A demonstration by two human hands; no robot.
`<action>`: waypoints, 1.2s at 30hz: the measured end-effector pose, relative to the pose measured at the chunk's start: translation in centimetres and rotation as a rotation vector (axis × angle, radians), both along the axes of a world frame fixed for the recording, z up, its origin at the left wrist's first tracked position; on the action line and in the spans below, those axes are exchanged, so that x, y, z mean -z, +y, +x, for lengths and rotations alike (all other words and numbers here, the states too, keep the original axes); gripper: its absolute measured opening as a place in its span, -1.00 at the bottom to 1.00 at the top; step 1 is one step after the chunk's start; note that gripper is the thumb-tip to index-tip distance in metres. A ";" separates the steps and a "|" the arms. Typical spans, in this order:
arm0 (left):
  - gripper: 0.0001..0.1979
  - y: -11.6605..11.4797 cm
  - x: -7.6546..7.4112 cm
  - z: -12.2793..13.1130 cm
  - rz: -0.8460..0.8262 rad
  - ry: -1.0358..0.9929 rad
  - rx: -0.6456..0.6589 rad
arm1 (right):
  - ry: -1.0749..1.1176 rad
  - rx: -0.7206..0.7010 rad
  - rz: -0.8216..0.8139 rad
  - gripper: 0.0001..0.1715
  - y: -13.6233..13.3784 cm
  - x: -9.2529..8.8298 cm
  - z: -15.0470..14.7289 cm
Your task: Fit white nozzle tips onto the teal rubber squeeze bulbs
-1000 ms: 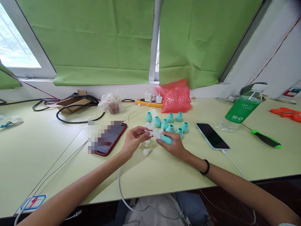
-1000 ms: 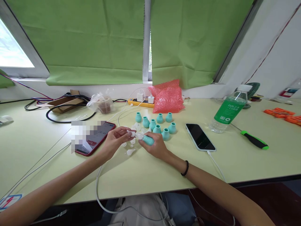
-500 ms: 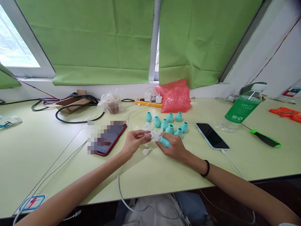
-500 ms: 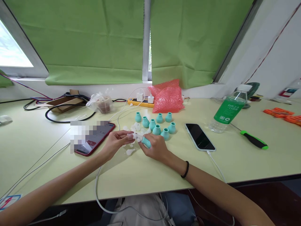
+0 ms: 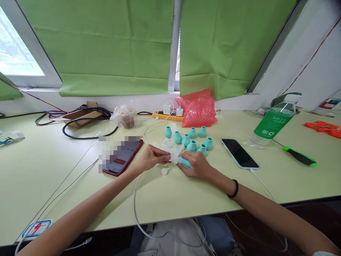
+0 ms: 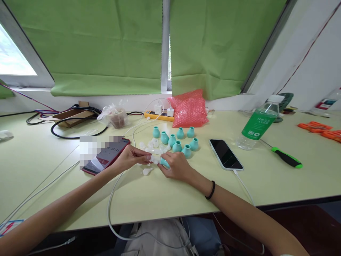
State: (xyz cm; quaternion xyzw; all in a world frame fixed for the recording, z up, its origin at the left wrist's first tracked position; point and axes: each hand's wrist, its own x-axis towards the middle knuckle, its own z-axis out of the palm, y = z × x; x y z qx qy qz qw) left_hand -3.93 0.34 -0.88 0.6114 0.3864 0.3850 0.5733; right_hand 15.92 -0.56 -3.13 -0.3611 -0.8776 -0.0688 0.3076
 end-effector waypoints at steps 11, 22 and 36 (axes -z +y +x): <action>-0.71 -2.1 -0.4 1.5 0.027 -0.163 -0.174 | 0.312 -0.108 -0.254 -0.84 -0.7 -0.7 -0.8; -0.73 -2.0 0.1 1.5 0.130 -0.027 -0.183 | 0.341 -0.147 -0.438 -0.79 -0.6 -0.9 -0.7; -0.71 -1.9 -1.5 0.8 0.186 0.008 0.042 | 0.604 -0.384 -1.391 -0.63 -0.1 -1.7 -0.7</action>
